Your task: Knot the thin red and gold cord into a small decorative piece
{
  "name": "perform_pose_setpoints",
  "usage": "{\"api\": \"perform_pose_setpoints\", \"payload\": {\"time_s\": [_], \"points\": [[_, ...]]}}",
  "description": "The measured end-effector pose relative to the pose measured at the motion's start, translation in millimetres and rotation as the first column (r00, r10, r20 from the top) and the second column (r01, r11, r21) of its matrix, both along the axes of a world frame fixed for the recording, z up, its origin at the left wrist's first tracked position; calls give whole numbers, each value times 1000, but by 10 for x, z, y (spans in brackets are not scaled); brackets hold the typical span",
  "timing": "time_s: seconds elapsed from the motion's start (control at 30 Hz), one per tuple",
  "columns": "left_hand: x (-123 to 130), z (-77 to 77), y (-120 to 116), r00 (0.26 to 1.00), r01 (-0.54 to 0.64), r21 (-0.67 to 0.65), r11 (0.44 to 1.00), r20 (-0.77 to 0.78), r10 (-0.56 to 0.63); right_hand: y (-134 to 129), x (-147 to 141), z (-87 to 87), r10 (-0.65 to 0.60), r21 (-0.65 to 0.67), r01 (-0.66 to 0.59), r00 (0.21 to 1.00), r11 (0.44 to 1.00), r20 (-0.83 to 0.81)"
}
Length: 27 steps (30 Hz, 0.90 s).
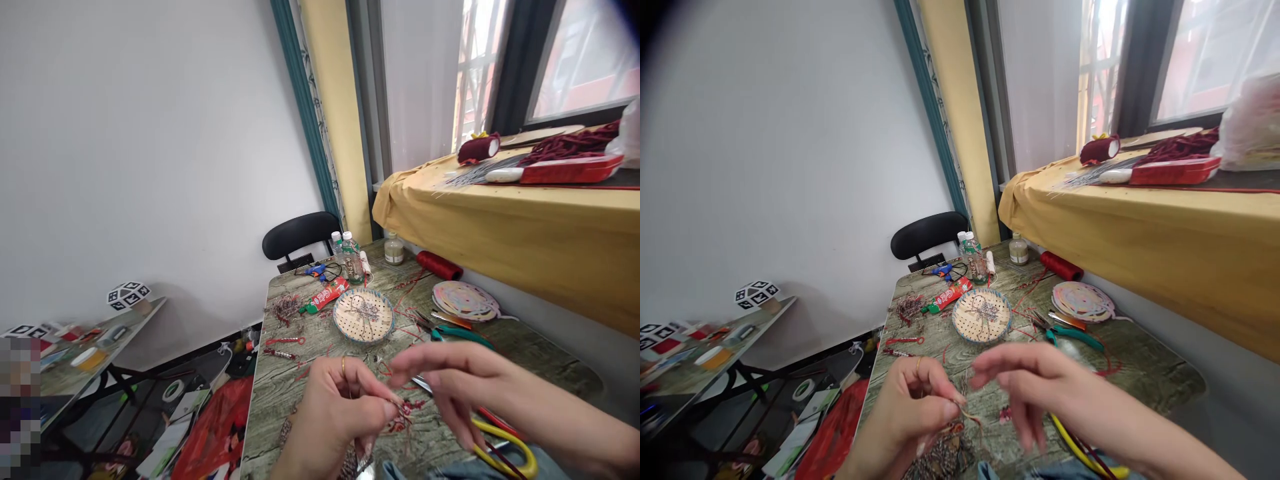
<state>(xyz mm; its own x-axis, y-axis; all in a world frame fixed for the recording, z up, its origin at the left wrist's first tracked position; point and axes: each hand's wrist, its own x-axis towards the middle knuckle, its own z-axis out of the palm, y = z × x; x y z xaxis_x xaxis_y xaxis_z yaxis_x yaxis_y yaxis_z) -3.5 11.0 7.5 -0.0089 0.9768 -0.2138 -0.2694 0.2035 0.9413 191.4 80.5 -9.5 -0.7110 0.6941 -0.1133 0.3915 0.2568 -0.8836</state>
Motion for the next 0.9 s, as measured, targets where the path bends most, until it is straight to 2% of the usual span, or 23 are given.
{"api": "perform_pose_setpoints", "payload": {"time_s": [0.03,0.07,0.1,0.13,0.17,0.27,0.33,0.43,0.57,0.67,0.73,0.8,0.83,0.9], "points": [[-5,0,-2,1000,4,4,1000,-13,-4,-74,-54,43,66,-264,-105,986,959,-151],[-11,2,-8,1000,14,6,1000,-28,-13,-128,-101,74,80,-409,-186,961,893,-263],[-18,6,-16,998,28,0,1000,-50,-28,-158,-138,93,70,-492,-239,939,837,-337],[-23,13,-27,996,37,-12,999,-78,-38,-167,-163,103,66,-506,-251,933,825,-355],[-28,22,-39,993,39,-26,999,-109,-41,-159,-174,108,65,-481,-232,939,845,-338],[-28,57,-69,979,26,-50,998,-200,-35,-99,-151,122,65,-304,-137,970,943,-234],[-25,79,-76,967,7,-50,999,-252,-20,-77,-118,145,48,-203,-88,980,975,-194],[-38,97,-62,958,50,-91,995,-276,-73,-88,-76,180,18,-147,-42,987,988,-162],[-74,89,-41,960,201,-130,971,-173,-222,-114,-64,204,21,-84,-33,990,996,-136],[-79,77,-44,944,303,-145,942,-93,-317,-139,-86,227,6,93,6,992,996,-125],[-64,67,-50,935,336,-141,931,-69,-348,-168,-108,250,-16,258,44,994,965,-111],[-37,47,-56,939,324,-126,938,-75,-335,-206,-129,263,5,428,42,994,903,-107],[-19,33,-61,947,300,-113,947,-85,-310,-227,-135,259,21,520,37,994,854,-105],[26,-5,-78,970,206,-57,977,-117,-212,-276,-136,214,40,716,44,994,697,-100]]}}
